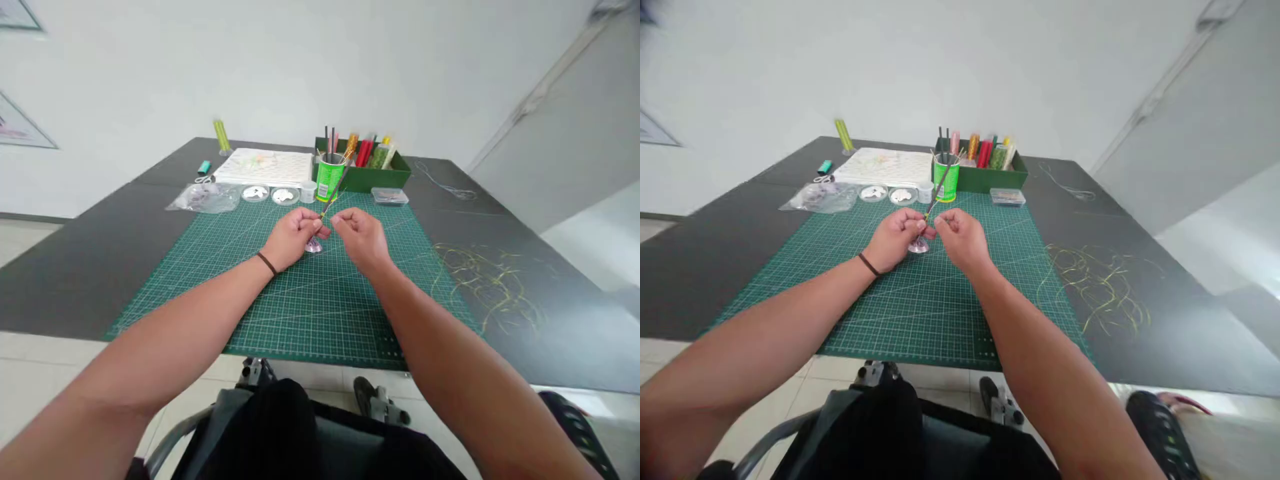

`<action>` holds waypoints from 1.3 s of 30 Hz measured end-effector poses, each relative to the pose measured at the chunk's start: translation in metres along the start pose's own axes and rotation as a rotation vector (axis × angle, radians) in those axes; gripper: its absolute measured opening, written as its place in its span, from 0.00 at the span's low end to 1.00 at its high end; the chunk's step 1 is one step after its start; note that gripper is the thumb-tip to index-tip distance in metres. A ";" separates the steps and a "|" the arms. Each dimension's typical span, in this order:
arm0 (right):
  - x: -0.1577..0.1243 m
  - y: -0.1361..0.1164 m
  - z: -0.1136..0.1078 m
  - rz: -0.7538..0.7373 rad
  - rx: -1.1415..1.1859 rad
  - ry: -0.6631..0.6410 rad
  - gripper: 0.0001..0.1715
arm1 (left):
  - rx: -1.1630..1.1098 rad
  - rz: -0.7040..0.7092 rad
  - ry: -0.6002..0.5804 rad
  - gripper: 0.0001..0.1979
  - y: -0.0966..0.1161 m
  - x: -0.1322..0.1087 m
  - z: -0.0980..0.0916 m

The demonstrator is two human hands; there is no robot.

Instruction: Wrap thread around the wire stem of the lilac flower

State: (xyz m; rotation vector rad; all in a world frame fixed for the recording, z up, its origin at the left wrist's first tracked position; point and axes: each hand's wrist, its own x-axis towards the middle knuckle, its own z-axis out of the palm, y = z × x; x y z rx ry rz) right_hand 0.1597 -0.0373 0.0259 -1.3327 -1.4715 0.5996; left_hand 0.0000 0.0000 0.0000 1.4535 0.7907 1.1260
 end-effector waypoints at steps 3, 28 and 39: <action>0.001 -0.001 0.001 -0.010 -0.023 -0.030 0.10 | 0.009 0.004 0.007 0.03 0.000 -0.001 0.000; 0.003 0.006 0.005 -0.061 -0.113 -0.018 0.08 | -0.091 -0.056 -0.005 0.08 0.001 -0.002 0.001; 0.004 0.007 0.005 -0.051 -0.117 -0.021 0.08 | -0.186 -0.105 -0.030 0.09 0.003 -0.004 0.002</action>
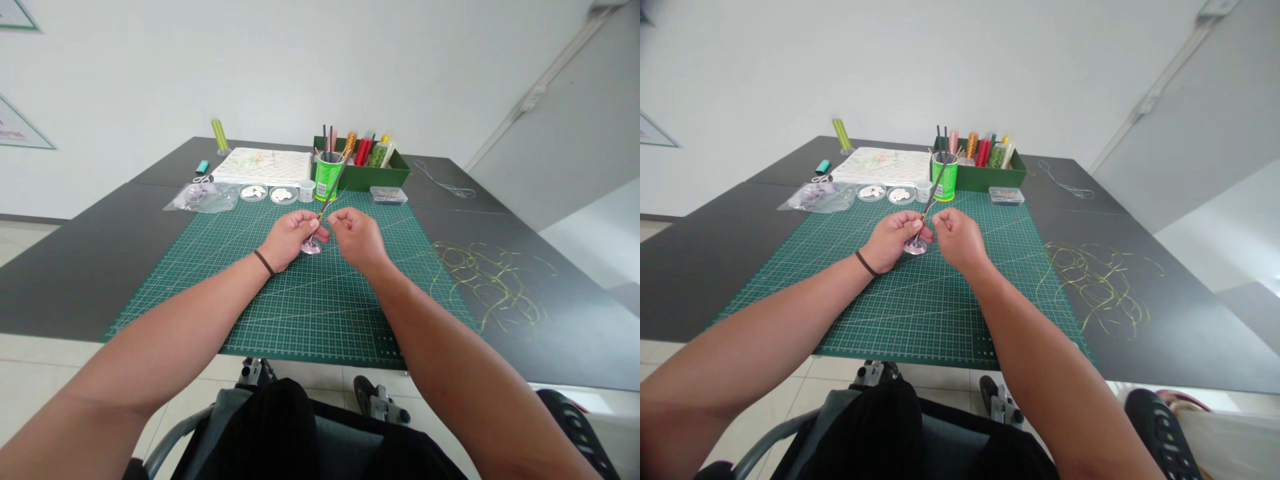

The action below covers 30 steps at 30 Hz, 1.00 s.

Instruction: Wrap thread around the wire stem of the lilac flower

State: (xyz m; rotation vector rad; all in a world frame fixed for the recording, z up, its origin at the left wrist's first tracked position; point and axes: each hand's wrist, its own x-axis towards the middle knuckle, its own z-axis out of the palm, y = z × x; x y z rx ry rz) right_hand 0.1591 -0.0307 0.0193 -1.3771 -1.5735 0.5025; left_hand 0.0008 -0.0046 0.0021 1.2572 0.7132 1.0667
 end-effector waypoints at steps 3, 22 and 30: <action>0.000 -0.001 -0.001 0.000 -0.016 -0.001 0.08 | -0.033 -0.012 -0.028 0.09 0.000 0.000 -0.001; -0.002 -0.005 -0.001 0.074 0.036 -0.104 0.10 | -0.203 -0.222 -0.189 0.15 0.003 -0.003 -0.004; -0.003 -0.004 -0.001 0.061 -0.009 -0.115 0.05 | -0.187 -0.225 -0.203 0.11 0.003 -0.004 -0.001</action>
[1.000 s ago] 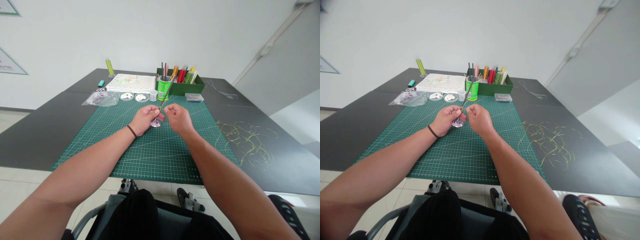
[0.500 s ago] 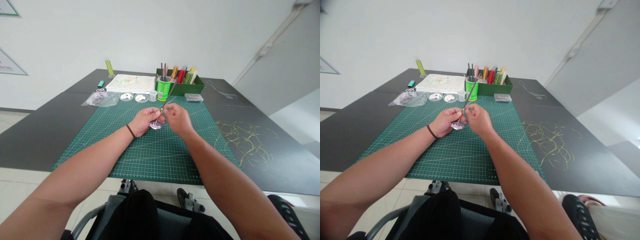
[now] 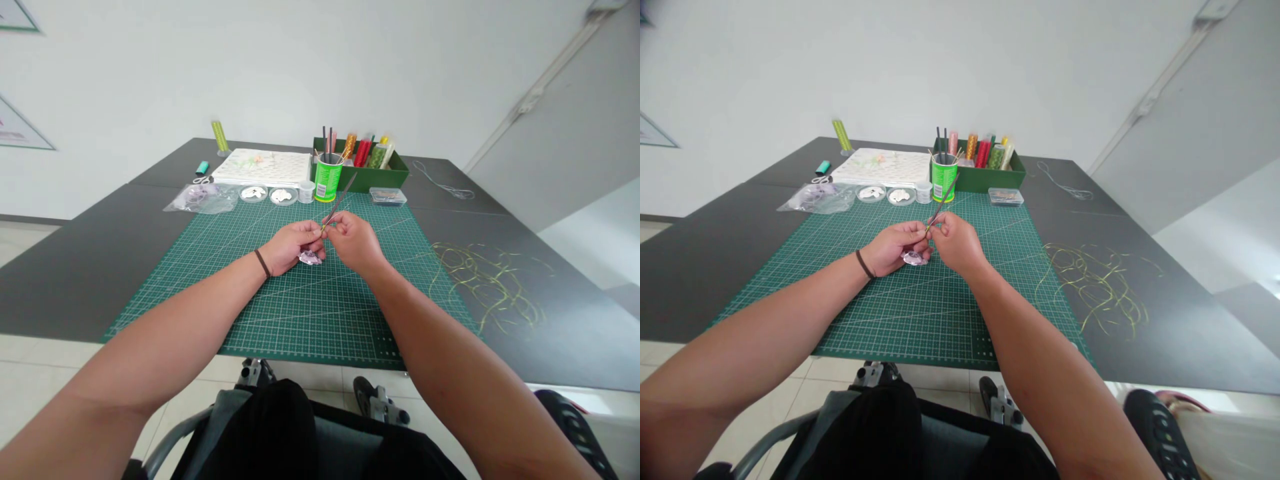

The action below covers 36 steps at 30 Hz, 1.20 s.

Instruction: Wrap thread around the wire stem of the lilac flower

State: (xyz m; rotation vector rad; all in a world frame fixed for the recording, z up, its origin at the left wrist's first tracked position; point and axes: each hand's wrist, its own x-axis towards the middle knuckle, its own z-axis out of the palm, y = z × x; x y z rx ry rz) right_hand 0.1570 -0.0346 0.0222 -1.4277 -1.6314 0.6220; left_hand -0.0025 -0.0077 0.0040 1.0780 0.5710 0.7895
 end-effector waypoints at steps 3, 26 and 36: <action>0.001 0.000 0.000 0.001 -0.038 0.015 0.04 | 0.031 0.018 0.021 0.10 -0.001 0.001 0.000; 0.000 0.001 0.001 -0.008 -0.134 0.028 0.04 | 0.409 0.126 0.090 0.10 -0.008 0.001 0.004; 0.000 0.002 0.000 -0.007 -0.149 0.021 0.04 | 0.601 0.093 0.212 0.07 0.000 -0.002 0.009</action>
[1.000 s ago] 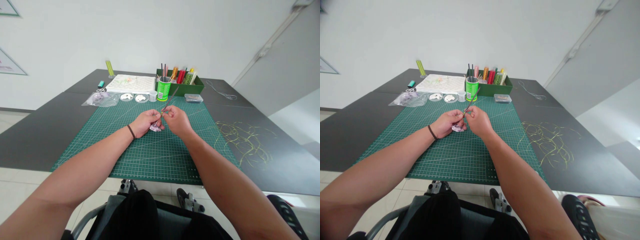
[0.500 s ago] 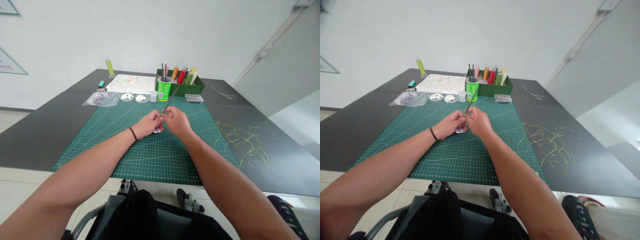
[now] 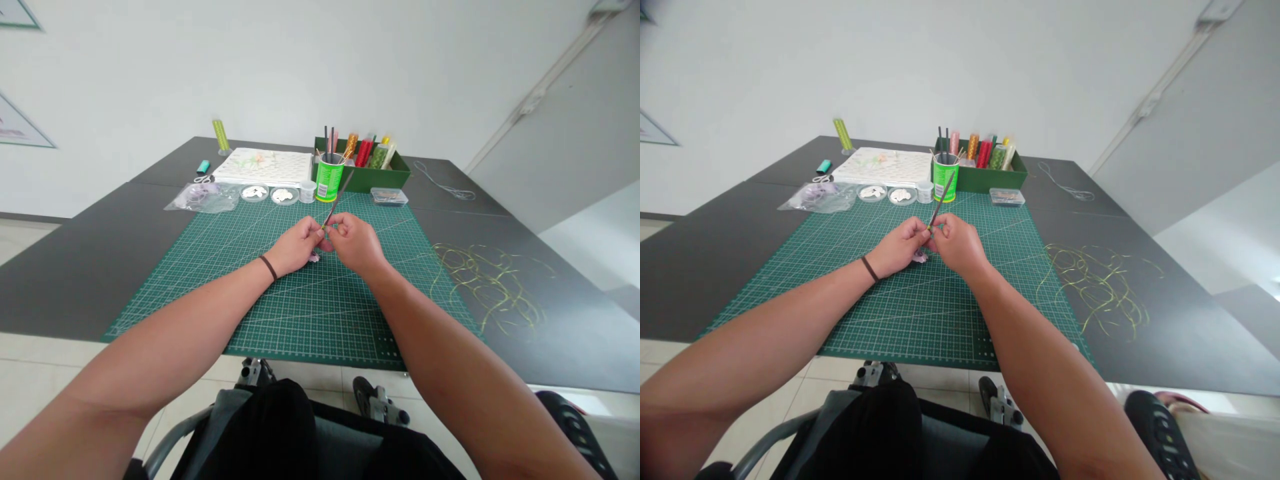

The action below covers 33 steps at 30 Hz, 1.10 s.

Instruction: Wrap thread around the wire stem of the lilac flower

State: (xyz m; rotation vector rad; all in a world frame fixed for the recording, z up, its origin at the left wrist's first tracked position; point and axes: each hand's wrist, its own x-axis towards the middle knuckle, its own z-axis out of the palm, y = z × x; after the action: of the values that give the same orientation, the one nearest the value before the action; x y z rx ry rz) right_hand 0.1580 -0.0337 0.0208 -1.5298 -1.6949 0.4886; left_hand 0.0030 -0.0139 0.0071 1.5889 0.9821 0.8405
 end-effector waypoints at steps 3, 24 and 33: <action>0.000 0.001 -0.001 -0.010 -0.004 0.013 0.05 | 0.045 0.016 0.059 0.07 0.000 0.001 -0.002; -0.005 -0.001 0.000 -0.097 -0.051 0.065 0.08 | 0.023 0.176 0.280 0.09 -0.007 0.008 -0.006; -0.006 -0.005 0.000 -0.115 -0.060 0.082 0.09 | 0.035 0.135 0.287 0.09 -0.004 0.006 -0.006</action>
State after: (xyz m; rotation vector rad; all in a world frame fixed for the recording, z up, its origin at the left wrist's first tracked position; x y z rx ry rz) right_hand 0.1545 -0.0399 0.0222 -1.4649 -1.7358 0.3135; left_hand -0.0002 -0.0054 0.0048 1.6065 1.1038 1.1740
